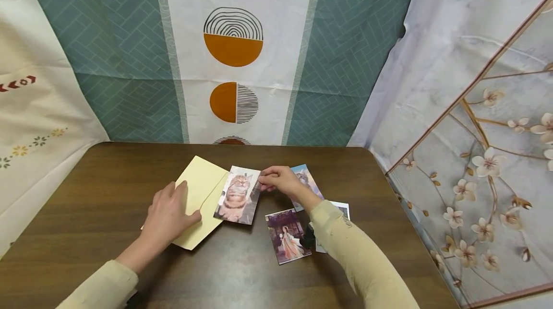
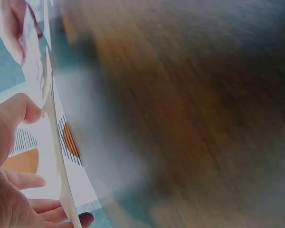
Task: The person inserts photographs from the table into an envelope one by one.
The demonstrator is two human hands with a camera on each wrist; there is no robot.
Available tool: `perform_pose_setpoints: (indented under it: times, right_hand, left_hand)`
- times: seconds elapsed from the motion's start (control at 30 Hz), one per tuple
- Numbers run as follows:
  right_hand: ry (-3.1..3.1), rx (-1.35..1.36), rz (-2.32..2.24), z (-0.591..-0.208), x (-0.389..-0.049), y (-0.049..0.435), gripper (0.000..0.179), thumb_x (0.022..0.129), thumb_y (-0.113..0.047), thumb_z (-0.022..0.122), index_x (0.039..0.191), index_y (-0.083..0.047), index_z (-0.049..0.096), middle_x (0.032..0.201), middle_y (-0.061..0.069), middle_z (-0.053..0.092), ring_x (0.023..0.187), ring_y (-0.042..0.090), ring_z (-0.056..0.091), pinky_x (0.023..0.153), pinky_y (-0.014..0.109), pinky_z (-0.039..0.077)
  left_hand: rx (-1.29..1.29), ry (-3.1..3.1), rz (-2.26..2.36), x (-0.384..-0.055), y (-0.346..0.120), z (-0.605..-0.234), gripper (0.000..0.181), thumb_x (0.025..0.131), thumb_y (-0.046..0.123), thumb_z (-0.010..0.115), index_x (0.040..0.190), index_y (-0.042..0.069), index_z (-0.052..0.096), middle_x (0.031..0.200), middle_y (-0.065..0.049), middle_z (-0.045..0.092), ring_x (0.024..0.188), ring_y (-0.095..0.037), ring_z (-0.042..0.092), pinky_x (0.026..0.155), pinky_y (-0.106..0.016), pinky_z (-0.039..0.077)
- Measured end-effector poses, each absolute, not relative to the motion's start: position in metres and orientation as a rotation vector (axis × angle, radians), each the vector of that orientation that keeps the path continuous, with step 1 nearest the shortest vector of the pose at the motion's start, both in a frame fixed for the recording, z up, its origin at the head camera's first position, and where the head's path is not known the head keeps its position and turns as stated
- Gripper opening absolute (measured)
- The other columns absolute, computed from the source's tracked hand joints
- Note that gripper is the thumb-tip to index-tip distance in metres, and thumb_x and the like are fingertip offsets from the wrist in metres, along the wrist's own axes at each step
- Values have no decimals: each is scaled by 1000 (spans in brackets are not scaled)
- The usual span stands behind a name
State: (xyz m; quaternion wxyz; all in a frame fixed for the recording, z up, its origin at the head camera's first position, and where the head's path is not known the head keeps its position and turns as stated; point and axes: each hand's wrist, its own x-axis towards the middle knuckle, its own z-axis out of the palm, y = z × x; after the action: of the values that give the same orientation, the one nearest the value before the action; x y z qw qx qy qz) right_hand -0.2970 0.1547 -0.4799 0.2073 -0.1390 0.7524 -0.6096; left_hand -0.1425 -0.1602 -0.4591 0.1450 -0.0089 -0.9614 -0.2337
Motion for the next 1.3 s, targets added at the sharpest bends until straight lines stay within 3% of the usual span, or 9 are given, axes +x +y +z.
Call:
perform_pose_setpoints:
  times: [0.37, 0.77, 1.3]
  right_hand:
    - [2139, -362, -1671, -483, -300, 146, 26, 101, -6, 72, 122, 9, 67, 93, 4, 80, 75, 13, 76, 75, 30, 60]
    - [2198, -422, -1622, -481, -297, 136, 9, 98, -2, 73, 100, 3, 66, 79, 5, 78, 69, 12, 75, 68, 29, 59]
    - [2230, -434, -1571, -469, -297, 118, 9, 99, -6, 74, 99, -1, 67, 78, 1, 77, 71, 12, 74, 72, 29, 58]
  left_hand:
    - [33, -2826, -703, -149, -154, -454, 82, 80, 30, 80, 145, -9, 50, 139, -37, 49, 124, -60, 50, 81, -74, 51]
    - [46, -2818, -716, -153, -151, -451, 80, 83, 31, 80, 144, -10, 50, 140, -41, 49, 125, -62, 50, 81, -76, 52]
    - [39, -2851, -728, -157, -146, -451, 84, 86, 35, 79, 148, -12, 46, 142, -41, 47, 128, -62, 48, 84, -76, 52]
